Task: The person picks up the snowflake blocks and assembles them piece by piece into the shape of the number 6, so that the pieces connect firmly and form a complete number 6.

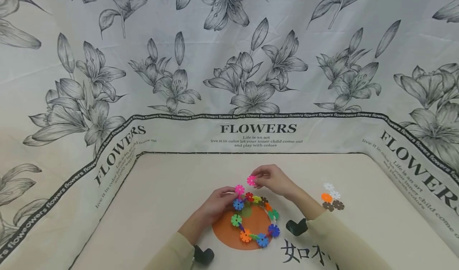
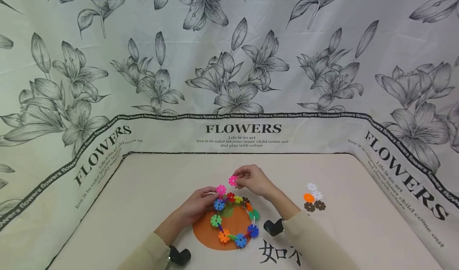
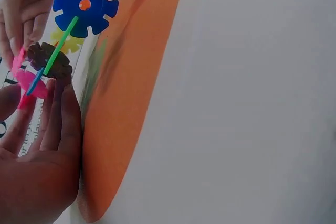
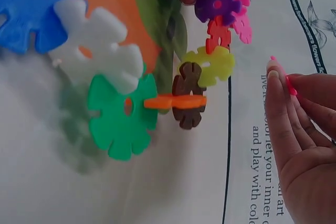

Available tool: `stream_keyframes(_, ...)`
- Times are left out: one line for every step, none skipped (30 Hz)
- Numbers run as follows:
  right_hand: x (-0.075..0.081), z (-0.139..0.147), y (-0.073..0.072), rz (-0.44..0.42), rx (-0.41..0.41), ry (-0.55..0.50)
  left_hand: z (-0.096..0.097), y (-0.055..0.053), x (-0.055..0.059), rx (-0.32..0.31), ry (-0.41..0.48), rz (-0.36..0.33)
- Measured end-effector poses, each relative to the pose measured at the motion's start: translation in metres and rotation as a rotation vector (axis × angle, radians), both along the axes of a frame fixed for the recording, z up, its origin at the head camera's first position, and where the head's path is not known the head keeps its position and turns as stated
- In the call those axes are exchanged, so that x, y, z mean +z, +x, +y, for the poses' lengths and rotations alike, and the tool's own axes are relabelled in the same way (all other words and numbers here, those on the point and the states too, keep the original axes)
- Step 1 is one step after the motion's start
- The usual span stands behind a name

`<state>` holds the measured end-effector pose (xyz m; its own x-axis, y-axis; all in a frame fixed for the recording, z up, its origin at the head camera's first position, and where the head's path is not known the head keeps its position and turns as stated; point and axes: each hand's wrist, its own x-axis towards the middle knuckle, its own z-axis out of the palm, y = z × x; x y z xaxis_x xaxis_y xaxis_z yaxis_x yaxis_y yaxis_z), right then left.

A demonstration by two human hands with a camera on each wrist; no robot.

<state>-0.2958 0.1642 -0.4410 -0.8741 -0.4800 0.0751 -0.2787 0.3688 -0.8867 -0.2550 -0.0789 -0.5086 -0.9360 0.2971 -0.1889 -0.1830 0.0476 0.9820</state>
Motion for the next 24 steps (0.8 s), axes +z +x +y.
stream_keyframes(0.000,-0.003,0.000,-0.001,0.008,-0.008,0.000,0.000,0.000,0.003,0.000,0.001)
stream_keyframes(-0.001,-0.005,-0.001,0.000,0.013,-0.013,0.000,0.000,0.001,0.006,-0.001,-0.001)
stream_keyframes(-0.001,-0.008,-0.001,-0.001,0.017,-0.021,0.000,0.000,0.001,0.011,-0.003,-0.002)
stream_keyframes(-0.001,-0.010,-0.001,-0.004,0.015,-0.027,0.001,0.000,0.001,0.017,-0.005,-0.006)
stream_keyframes(-0.002,-0.012,-0.001,-0.007,0.015,-0.032,0.001,0.000,0.002,0.023,-0.009,-0.009)
stream_keyframes(-0.003,-0.014,-0.002,-0.013,0.013,-0.038,0.002,-0.001,0.001,0.027,-0.015,-0.010)
stream_keyframes(-0.003,-0.016,-0.002,-0.019,0.009,-0.043,0.002,-0.001,0.001,0.032,-0.022,-0.013)
stream_keyframes(-0.003,-0.018,-0.002,-0.023,0.003,-0.041,0.003,-0.001,0.001,0.035,-0.023,-0.018)
stream_keyframes(-0.004,-0.020,-0.002,-0.025,-0.003,-0.038,0.003,-0.001,0.001,0.039,-0.025,-0.020)
stream_keyframes(-0.004,-0.022,-0.002,-0.025,-0.008,-0.031,0.003,-0.001,0.000,0.041,-0.024,-0.023)
stream_keyframes(-0.004,-0.024,-0.002,-0.024,-0.013,-0.024,0.004,-0.001,0.000,0.043,-0.022,-0.021)
stream_keyframes(-0.004,-0.025,-0.003,-0.023,-0.018,-0.019,0.004,-0.001,0.000,0.044,-0.019,-0.019)
stream_keyframes(-0.003,-0.027,-0.003,-0.020,-0.021,-0.013,0.004,-0.001,0.000,0.047,-0.013,-0.017)
stream_keyframes(-0.003,-0.029,-0.003,-0.019,-0.021,-0.005,0.004,-0.001,0.000,0.049,-0.009,-0.015)
stream_keyframes(-0.003,-0.030,-0.003,-0.022,-0.019,-0.002,0.004,-0.001,0.000,0.052,-0.006,-0.015)
stream_keyframes(-0.003,-0.031,-0.004,-0.025,-0.017,0.001,0.004,0.000,0.001,0.054,-0.002,-0.011)
stream_keyframes(-0.002,-0.031,-0.004,-0.025,-0.015,0.008,0.004,0.000,0.001,0.055,-0.002,-0.009)
stream_keyframes(-0.002,-0.032,-0.005,-0.027,-0.013,0.013,0.004,0.000,0.001,0.056,-0.001,-0.008)
stream_keyframes(-0.002,-0.033,-0.005,-0.028,-0.014,0.020,0.004,0.000,0.002,0.055,0.004,-0.008)
stream_keyframes(-0.001,-0.033,-0.005,-0.029,-0.017,0.025,0.003,0.000,0.002,0.054,0.004,-0.005)
stream_keyframes(-0.001,-0.033,-0.006,-0.026,-0.022,0.030,0.003,-0.001,0.002,0.051,0.007,-0.002)
stream_keyframes(-0.001,-0.034,-0.006,-0.022,-0.027,0.035,0.003,-0.001,0.002,0.048,0.009,0.000)
stream_keyframes(-0.001,-0.034,-0.007,-0.017,-0.033,0.038,0.003,-0.002,0.002,0.046,0.011,0.002)
stream_keyframes(-0.001,-0.035,-0.007,-0.016,-0.038,0.040,0.003,-0.002,0.002,0.044,0.014,0.005)
